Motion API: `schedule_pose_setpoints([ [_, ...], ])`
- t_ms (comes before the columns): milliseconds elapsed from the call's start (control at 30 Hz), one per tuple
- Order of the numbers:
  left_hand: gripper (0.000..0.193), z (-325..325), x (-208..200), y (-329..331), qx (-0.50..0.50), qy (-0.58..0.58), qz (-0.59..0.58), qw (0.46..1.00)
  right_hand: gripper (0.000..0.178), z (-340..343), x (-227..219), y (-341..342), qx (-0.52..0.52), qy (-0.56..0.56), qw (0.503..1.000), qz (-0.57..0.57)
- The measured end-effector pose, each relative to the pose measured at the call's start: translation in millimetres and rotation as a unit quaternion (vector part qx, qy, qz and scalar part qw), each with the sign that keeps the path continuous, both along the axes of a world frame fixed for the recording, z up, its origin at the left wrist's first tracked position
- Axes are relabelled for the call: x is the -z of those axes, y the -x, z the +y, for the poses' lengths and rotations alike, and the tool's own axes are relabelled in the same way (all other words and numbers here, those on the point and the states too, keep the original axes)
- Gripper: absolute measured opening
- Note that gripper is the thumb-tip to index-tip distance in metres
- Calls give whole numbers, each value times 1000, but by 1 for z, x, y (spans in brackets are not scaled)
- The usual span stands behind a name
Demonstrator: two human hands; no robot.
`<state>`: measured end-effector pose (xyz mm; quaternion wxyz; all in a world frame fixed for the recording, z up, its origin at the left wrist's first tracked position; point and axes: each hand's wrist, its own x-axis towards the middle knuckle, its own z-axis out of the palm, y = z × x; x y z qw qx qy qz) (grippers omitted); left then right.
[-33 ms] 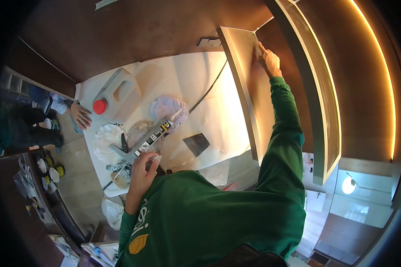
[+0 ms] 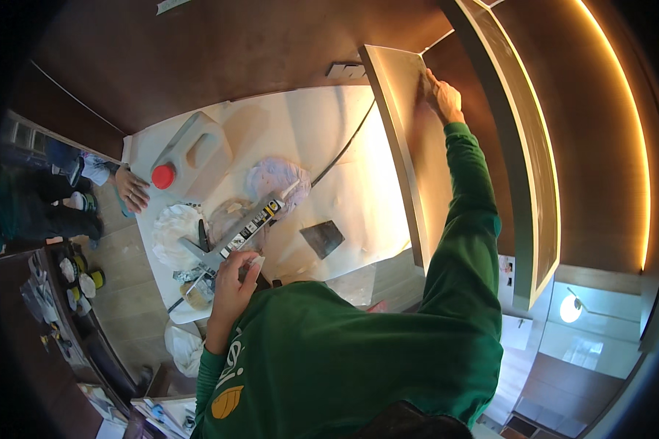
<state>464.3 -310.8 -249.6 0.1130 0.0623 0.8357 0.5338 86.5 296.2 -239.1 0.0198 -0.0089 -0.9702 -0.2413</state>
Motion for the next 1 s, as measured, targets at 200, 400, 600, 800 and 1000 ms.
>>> schedule_pose_setpoints([
  [200, 22, 12, 0, 25, -67, -23, -42, 997, 63, -45, -24, 60, 38, -19, 996, -72],
  [400, 20, 12, 2, 38, -54, -12, -62, 997, 63, -56, -32, 65, 44, -44, 996, -61],
  [600, 19, 12, -1, 46, -40, -1, -60, 997, 62, -52, -29, 72, 43, -44, 996, -65],
  [800, 19, 8, 1, 45, -49, -8, -85, 995, 55, -39, -24, 81, 37, -57, 995, -70],
  [1000, 20, 7, 3, 45, -52, 1, -94, 994, 49, -40, -23, 81, 13, -61, 996, -65],
])
